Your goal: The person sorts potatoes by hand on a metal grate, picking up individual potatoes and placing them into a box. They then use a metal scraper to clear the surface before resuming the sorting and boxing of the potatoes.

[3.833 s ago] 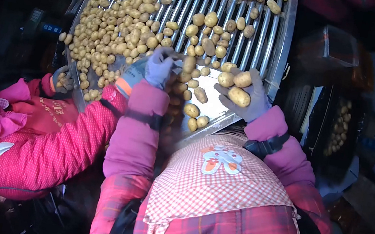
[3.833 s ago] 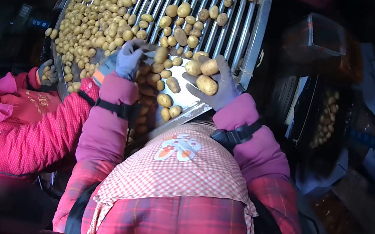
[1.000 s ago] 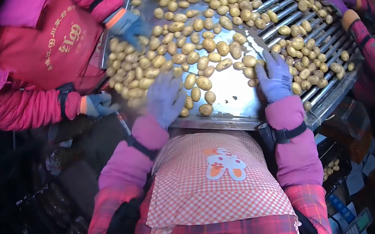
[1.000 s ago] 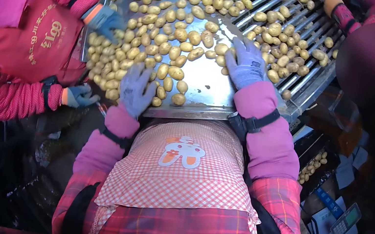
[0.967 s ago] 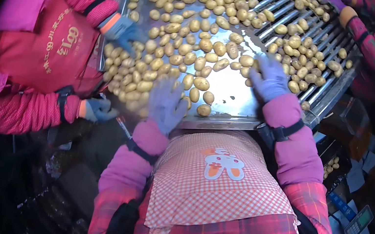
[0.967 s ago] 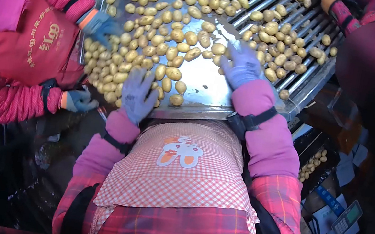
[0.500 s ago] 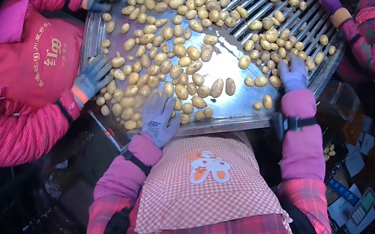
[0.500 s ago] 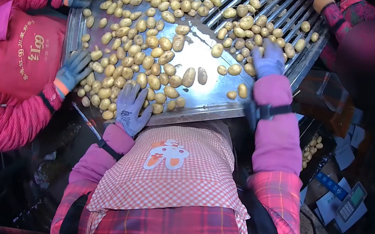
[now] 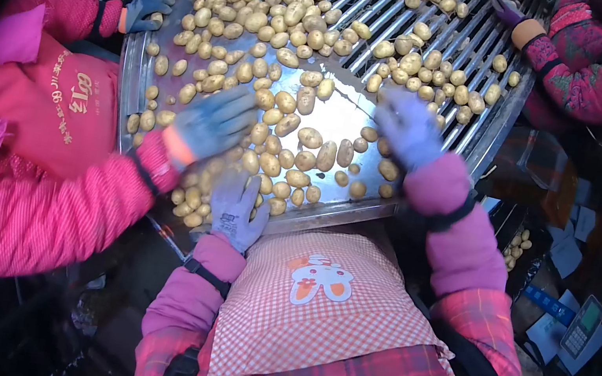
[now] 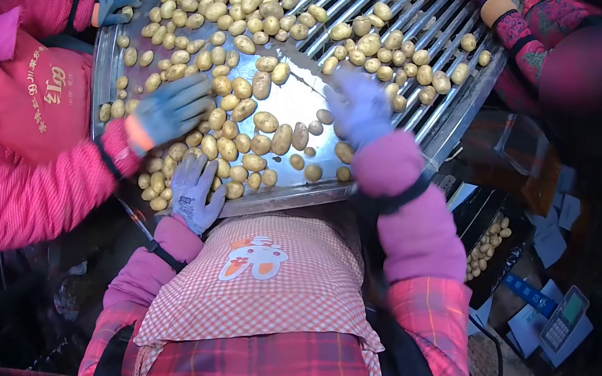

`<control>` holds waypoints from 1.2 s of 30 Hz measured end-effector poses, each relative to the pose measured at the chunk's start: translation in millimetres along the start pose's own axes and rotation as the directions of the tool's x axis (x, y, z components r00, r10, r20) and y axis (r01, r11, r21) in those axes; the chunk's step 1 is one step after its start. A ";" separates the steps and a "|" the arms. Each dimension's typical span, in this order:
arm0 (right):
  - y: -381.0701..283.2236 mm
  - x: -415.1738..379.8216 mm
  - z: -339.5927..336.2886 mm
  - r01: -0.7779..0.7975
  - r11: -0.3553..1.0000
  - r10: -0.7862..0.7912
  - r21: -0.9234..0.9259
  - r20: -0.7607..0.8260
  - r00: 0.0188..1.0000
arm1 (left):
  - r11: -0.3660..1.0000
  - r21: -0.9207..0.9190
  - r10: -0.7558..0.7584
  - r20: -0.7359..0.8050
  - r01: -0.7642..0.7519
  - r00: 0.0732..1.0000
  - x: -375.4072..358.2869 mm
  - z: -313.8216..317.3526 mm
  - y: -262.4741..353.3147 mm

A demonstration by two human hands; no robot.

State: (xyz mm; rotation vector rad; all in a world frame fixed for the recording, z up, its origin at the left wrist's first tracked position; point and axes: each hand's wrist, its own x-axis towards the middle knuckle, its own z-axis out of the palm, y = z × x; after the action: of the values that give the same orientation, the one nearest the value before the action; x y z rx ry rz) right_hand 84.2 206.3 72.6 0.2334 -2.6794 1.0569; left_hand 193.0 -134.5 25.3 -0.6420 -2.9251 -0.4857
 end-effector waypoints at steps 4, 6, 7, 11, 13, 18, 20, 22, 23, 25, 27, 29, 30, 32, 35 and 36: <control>96.6 80.2 -9.2 -0.134 0.853 0.143 -0.505 -0.021 0.989 | 1.000 0.001 -0.030 -0.011 0.030 0.999 -5.1 -0.2 7.4; 88.2 81.2 -6.7 -0.181 0.843 0.162 -0.506 -0.082 0.983 | 1.000 0.024 -0.011 -0.044 0.013 0.999 -6.9 3.1 7.1; 83.8 74.1 -0.1 -0.187 0.826 0.166 -0.532 -0.088 0.982 | 0.999 0.034 -0.009 -0.046 0.010 0.999 -8.0 2.7 7.3; 35.2 19.6 16.2 -0.008 0.847 0.016 -0.531 0.010 1.000 | 0.997 0.070 -0.032 -0.021 0.034 0.999 -10.6 5.1 15.7; 28.9 -14.4 26.1 0.106 0.854 -0.074 -0.510 0.082 0.994 | 0.996 0.072 -0.058 -0.020 0.059 0.998 -13.9 6.1 13.4; 57.9 -2.2 -33.0 -0.048 0.989 0.069 0.142 -0.142 0.987 | 0.992 0.118 -0.041 -0.024 0.043 0.999 -16.4 8.1 12.8; 147.0 33.4 -67.7 -0.016 0.992 -0.027 -0.123 -0.340 0.940 | 0.991 0.130 -0.029 -0.029 0.032 0.999 -16.0 6.0 13.4; 207.3 62.1 -101.3 -0.369 0.863 0.247 -0.346 -0.349 0.904 | 0.989 0.141 -0.032 -0.036 0.037 0.999 -16.5 4.8 16.1; 237.8 68.1 -105.8 -0.532 0.786 0.427 -0.316 -0.345 0.836 | 0.991 0.124 -0.049 -0.044 0.054 0.998 -16.4 4.2 20.0; 259.1 52.5 -99.0 0.038 0.454 -0.031 -0.890 0.027 0.999 | 0.990 0.113 -0.073 -0.055 0.079 0.996 -9.3 4.8 29.0; 218.8 60.9 -75.3 -0.398 0.727 0.237 -0.559 -0.341 0.910 | 0.995 0.083 -0.060 0.026 0.058 0.998 -5.2 8.4 39.9; 193.0 49.7 -78.1 0.183 0.634 0.006 -0.751 0.242 0.970 | 0.997 0.066 -0.049 -0.019 0.050 0.999 -2.6 11.1 41.0; 185.0 37.8 -64.6 0.214 0.614 -0.034 -0.760 0.245 0.969 | 0.996 0.058 -0.060 -0.021 0.061 0.998 -2.8 12.2 40.2; 140.9 13.1 -37.9 0.083 0.778 0.005 -0.623 0.137 0.991 | 0.996 0.052 -0.073 -0.016 0.074 0.997 -2.8 12.1 37.5; 93.7 -1.6 -29.6 0.027 0.985 0.004 -0.171 0.180 0.984 | 0.997 0.016 -0.073 -0.024 0.074 0.997 -1.4 12.4 35.7; 93.8 10.6 -30.2 -0.154 0.962 0.121 0.224 0.155 0.980 | 0.996 0.016 -0.085 -0.018 0.085 0.996 -1.2 13.4 36.1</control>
State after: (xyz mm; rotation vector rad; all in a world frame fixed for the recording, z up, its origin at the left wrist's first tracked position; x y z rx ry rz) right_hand 56.9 294.4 36.3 0.1717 -2.7226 1.4553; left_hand 209.0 -99.5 22.8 -0.5105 -2.9469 -0.4720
